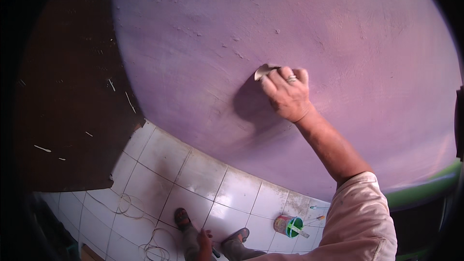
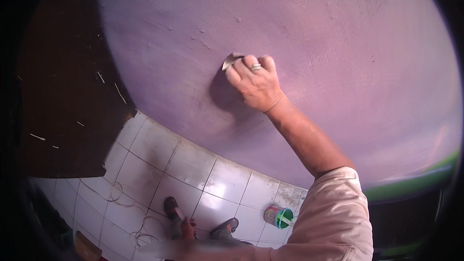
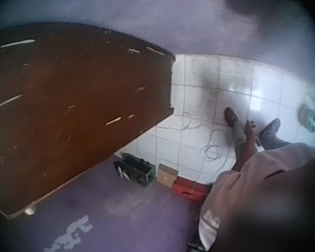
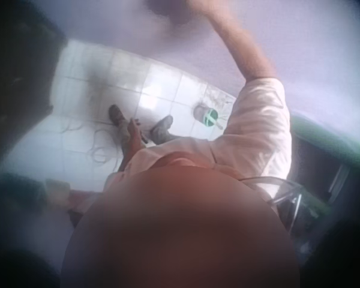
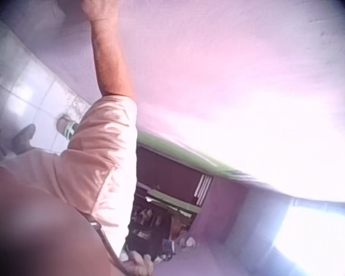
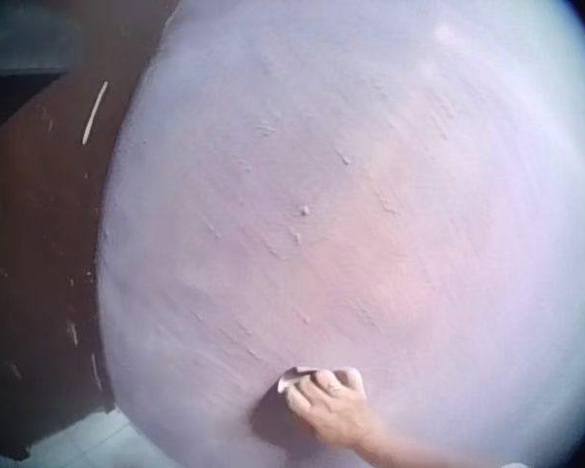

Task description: The person smooths a purple wall surface using a sanding block and a putty knife. They alternate between sanding and scraping motions to even out the wall texture, working across different sections of the wall.

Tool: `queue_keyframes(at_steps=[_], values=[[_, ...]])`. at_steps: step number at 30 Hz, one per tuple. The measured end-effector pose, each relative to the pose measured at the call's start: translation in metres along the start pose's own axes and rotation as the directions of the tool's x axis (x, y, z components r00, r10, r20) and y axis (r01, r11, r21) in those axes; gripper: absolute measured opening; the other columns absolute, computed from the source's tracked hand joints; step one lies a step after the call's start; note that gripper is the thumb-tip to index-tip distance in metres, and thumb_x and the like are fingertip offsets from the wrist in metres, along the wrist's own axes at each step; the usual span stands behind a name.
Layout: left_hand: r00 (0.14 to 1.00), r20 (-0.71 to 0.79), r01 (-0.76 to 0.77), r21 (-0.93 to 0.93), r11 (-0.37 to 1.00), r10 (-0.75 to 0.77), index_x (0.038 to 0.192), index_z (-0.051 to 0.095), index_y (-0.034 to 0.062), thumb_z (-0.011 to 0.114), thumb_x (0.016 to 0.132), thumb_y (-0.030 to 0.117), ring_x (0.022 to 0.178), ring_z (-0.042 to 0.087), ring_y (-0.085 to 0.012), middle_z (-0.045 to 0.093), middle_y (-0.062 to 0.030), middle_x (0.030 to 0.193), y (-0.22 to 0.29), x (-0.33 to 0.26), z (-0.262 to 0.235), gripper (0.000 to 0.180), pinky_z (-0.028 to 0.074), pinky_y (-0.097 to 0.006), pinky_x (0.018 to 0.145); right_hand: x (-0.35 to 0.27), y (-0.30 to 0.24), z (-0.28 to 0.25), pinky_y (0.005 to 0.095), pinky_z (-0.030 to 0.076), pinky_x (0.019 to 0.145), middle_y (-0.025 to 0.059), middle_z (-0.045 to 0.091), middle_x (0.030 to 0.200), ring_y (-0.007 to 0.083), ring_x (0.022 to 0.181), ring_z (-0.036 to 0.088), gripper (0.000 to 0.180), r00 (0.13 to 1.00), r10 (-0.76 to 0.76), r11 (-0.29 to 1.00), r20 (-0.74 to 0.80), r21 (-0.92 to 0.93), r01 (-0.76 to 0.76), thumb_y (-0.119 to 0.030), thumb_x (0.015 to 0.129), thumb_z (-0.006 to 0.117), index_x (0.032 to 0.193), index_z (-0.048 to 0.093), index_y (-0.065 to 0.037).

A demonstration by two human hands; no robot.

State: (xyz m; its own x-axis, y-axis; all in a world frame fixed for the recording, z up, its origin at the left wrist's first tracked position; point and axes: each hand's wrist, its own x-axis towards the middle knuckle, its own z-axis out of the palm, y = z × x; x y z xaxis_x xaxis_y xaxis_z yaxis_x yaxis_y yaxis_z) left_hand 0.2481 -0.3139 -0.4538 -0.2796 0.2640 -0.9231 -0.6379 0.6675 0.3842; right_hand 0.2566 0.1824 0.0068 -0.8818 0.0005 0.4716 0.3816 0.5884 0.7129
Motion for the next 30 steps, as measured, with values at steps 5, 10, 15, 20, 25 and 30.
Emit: queue_keyframes(at_steps=[5, 10, 15, 20, 25, 30], values=[[0.999, -0.041, -0.033, 0.01, 0.999, 0.033, 0.101, 0.066, 0.0044, 0.04, 0.102, 0.054, 0.038, 0.045, -0.0199, 0.061, -0.0063, 0.072, 0.013, 0.006, -0.014, 0.055, 0.038, -0.035, 0.035, 0.108, 0.141, -0.067, 0.0331, 0.031, 0.064, -0.009, 0.05, 0.066, 0.0125, 0.063, 0.05, 0.024, 0.752, 0.125, 0.874, -0.647, -0.288, -0.392, -0.027, 0.089, 0.074, 0.075, 0.055, -0.022], [0.997, 0.017, -0.072, -0.046, 0.996, 0.073, 0.101, 0.065, 0.0046, 0.045, 0.1, 0.055, 0.039, 0.043, -0.0188, 0.058, -0.0054, 0.071, 0.009, 0.041, -0.01, 0.054, 0.036, -0.033, 0.036, 0.069, 0.01, 0.001, 0.0314, 0.036, 0.069, -0.0033, 0.056, 0.075, 0.0146, 0.079, 0.054, 0.003, 0.982, 0.138, 0.981, -0.131, -0.118, -0.153, -0.018, 0.085, 0.057, 0.086, 0.057, -0.015], [0.999, -0.009, -0.032, -0.056, 0.998, 0.032, 0.107, 0.064, 0.0062, 0.046, 0.102, 0.046, 0.04, 0.043, -0.0176, 0.057, -0.0058, 0.071, 0.085, -0.013, -0.016, 0.045, 0.035, -0.032, 0.035, 0.001, -0.06, 0.053, 0.0329, 0.037, 0.076, -0.0014, 0.06, 0.086, 0.0166, 0.093, 0.053, 0.016, 0.891, -0.319, 0.932, 0.323, 0.28, 0.231, -0.018, 0.085, 0.053, 0.097, 0.061, -0.011], [0.975, -0.083, -0.215, -0.158, 0.964, 0.204, 0.115, 0.061, 0.0073, 0.046, 0.101, 0.043, 0.042, 0.044, -0.0168, 0.057, -0.0061, 0.072, 0.104, -0.021, -0.032, 0.041, 0.035, -0.031, 0.035, 0.116, 0.079, -0.043, 0.0333, 0.034, 0.07, -0.0064, 0.058, 0.08, 0.0124, 0.074, 0.054, 0.009, 0.963, 0.084, 0.978, -0.257, -0.163, -0.128, -0.017, 0.083, 0.063, 0.092, 0.061, -0.019], [0.994, -0.063, -0.102, -0.164, 0.981, 0.093, 0.107, 0.06, 0.0018, 0.049, 0.1, 0.041, 0.049, 0.052, -0.0183, 0.058, -0.0084, 0.076, 0.138, -0.029, -0.041, 0.041, 0.039, -0.033, 0.037, 0.176, 0.157, -0.076, 0.0314, 0.04, 0.065, -0.008, 0.063, 0.073, 0.0143, 0.065, 0.058, 0.016, 0.763, 0.181, 0.88, -0.62, -0.244, -0.407, -0.024, 0.089, 0.073, 0.079, 0.062, -0.019], [0.947, -0.105, -0.318, -0.177, 0.931, 0.303, 0.112, 0.055, -0.001, 0.054, 0.097, 0.031, 0.056, 0.058, -0.0201, 0.061, -0.0111, 0.083, 0.106, 0.053, -0.045, 0.035, 0.045, -0.034, 0.043, 0.12, -0.009, 0.018, 0.034, 0.038, 0.074, 0.0018, 0.061, 0.087, 0.0184, 0.094, 0.052, 0.019, 0.996, -0.042, 0.994, 0.077, 0.102, 0.034, -0.019, 0.081, 0.055, 0.098, 0.06, -0.01]])
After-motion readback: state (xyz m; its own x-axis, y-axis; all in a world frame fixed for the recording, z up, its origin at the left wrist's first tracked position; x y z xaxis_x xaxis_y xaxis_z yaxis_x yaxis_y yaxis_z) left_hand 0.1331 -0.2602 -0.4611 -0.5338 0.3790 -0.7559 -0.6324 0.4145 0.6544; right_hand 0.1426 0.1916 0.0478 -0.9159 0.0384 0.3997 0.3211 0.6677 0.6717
